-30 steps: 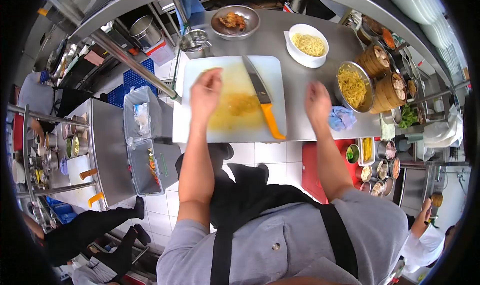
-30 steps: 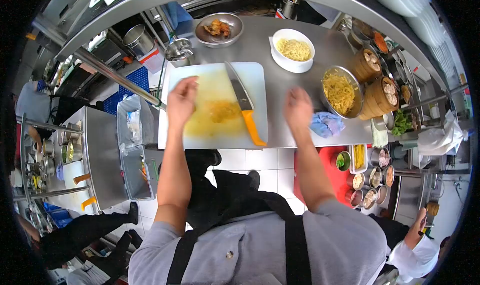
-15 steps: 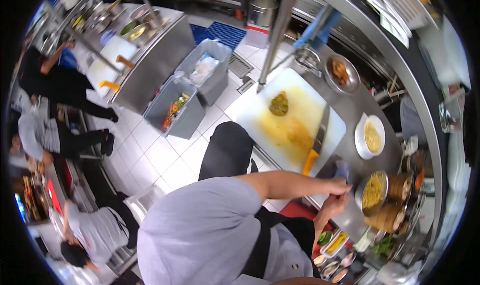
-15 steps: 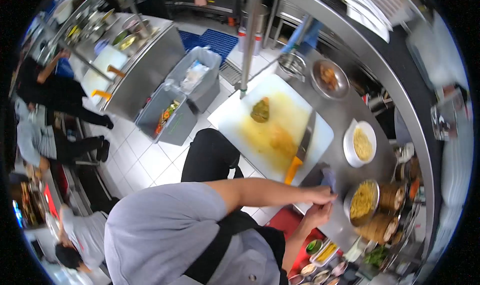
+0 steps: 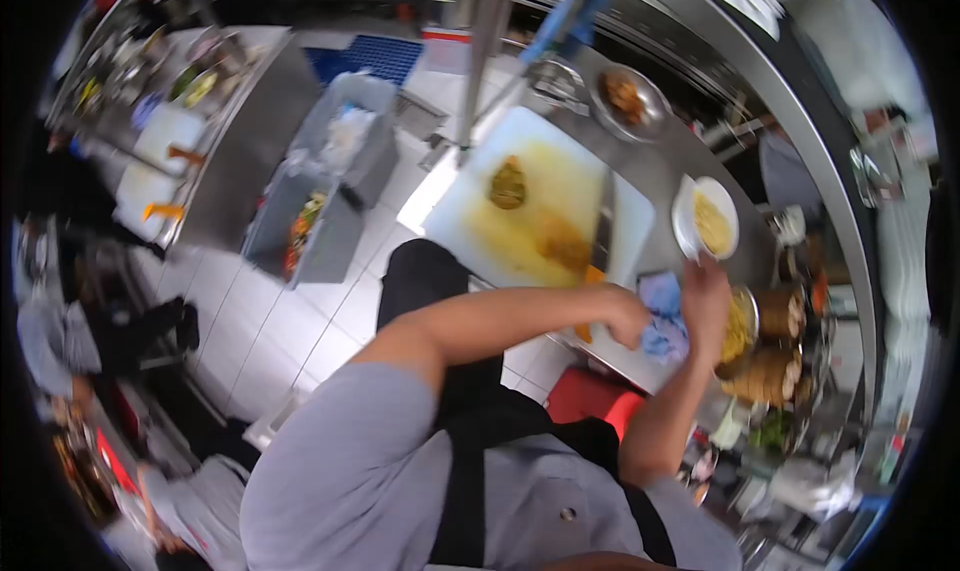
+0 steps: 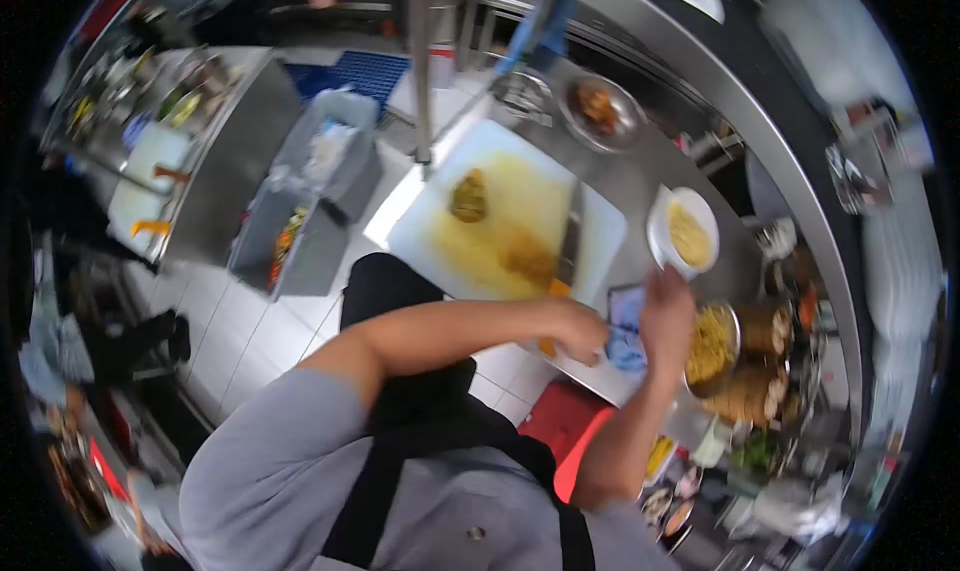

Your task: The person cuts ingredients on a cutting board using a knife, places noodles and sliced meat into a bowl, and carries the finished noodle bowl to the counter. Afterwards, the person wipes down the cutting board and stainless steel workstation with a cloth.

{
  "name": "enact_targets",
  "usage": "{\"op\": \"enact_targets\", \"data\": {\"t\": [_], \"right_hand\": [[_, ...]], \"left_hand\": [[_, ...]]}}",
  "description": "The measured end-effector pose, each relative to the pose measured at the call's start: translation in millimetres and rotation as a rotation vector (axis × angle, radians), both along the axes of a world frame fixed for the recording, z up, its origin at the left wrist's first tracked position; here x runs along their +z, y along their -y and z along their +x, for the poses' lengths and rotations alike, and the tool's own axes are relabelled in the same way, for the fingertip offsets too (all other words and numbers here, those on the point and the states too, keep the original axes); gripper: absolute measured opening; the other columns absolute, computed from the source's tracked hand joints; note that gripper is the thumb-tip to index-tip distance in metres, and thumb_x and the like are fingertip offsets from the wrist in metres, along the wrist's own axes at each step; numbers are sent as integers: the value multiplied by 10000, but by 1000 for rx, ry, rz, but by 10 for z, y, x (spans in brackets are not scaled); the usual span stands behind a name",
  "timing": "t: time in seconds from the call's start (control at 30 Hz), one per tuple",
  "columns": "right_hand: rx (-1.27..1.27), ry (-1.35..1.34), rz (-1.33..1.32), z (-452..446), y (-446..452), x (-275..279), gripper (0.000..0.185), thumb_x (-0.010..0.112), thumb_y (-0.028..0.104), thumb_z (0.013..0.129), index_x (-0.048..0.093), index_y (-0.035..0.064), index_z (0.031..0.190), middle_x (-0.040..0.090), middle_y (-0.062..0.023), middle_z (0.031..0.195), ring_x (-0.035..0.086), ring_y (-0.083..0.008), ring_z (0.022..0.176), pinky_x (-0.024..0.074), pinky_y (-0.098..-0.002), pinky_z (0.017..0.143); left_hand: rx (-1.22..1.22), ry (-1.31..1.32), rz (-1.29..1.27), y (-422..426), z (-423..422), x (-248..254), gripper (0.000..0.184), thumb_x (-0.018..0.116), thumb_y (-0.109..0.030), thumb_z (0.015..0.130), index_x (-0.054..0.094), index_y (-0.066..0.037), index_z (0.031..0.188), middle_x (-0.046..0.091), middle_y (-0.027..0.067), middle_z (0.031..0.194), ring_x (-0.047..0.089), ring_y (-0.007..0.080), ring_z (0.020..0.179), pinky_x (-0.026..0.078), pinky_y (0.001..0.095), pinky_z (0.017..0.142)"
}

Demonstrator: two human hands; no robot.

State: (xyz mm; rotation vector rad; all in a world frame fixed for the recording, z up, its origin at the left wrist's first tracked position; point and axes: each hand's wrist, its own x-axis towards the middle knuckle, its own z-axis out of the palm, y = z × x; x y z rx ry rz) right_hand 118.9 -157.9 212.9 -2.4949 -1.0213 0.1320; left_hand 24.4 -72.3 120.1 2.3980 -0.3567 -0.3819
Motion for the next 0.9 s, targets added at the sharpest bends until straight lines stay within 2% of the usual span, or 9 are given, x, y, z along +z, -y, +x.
{"op": "enact_targets", "data": {"t": [0.1, 0.17, 0.2, 0.27, 0.33, 0.53, 0.63, 0.73, 0.9], "right_hand": [[342, 39, 306, -208, -1323, 212, 415, 631, 310, 977, 646, 18, 1271, 709, -219, 1111, 688, -335, 1075, 524, -364, 918], [456, 38, 160, -264, -2205, 179, 465, 642, 406, 955, 658, 53, 1256, 719, -202, 1088, 693, -340, 1043, 529, -399, 910], [489, 84, -7, -208, -2606, 31, 514, 595, 445, 960, 632, 36, 1270, 677, -212, 1210, 636, -376, 1148, 502, -472, 967], [514, 118, -368, -123, -3136, -242, 525, 592, 471, 962, 657, 42, 1259, 644, -200, 1300, 622, -357, 1198, 489, -492, 999], [585, 160, -583, 49, -3515, -651, 510, 598, 477, 957, 696, 21, 1164, 678, -205, 1221, 649, -374, 1131, 507, -482, 944], [449, 106, -517, 37, -3561, -766, 341, 582, 167, 895, 713, 59, 1191, 680, -159, 1266, 657, -320, 1176, 532, -432, 959], [369, 58, -355, -212, -3167, -154, 321, 583, 150, 875, 730, 55, 1144, 710, -175, 1189, 682, -333, 1124, 538, -447, 948], [315, 78, -271, -282, -2926, -349, 296, 570, 136, 863, 743, 34, 1081, 718, -214, 1129, 705, -357, 1056, 547, -459, 926], [284, 156, -251, -46, -2874, -372, 278, 563, 122, 858, 747, 41, 1051, 721, -223, 1097, 715, -361, 1019, 557, -462, 897]], "left_hand": [[-92, -1, -29, -16, -273, -136, 447, 574, -381, 889, 745, 30, 912, 720, 239, 977, 698, 395, 904, 530, 515, 822], [-94, -34, -137, 42, -326, -300, 395, 594, -352, 862, 751, 8, 910, 724, 233, 972, 697, 389, 929, 534, 498, 835], [-65, -80, -248, 54, -328, -359, 347, 614, -322, 836, 757, -14, 908, 727, 227, 966, 696, 383, 954, 538, 481, 848], [-38, -60, -149, 198, -437, -333, 328, 607, -292, 827, 751, -8, 907, 724, 231, 965, 694, 389, 952, 541, 476, 850], [-22, -32, -99, 264, -506, -154, 294, 582, -230, 816, 739, 1, 907, 717, 241, 972, 690, 404, 946, 546, 475, 851], [-40, 56, -372, 357, -525, -235, 317, 570, -251, 852, 719, 29, 846, 708, 257, 925, 691, 405, 907, 544, 501, 839], [-6, 157, -367, 469, -603, -349, 264, 569, -203, 850, 720, 13, 825, 714, 242, 884, 699, 406, 861, 557, 502, 771], [-83, 132, -51, 482, -559, -464, 155, 621, -97, 762, 735, -7, 816, 729, 212, 905, 723, 378, 842, 571, 480, 694], [-110, 13, -10, 254, -432, -258, 257, 614, -197, 863, 685, 1, 1010, 713, 198, 1004, 708, 357, 960, 566, 484, 797]]}}
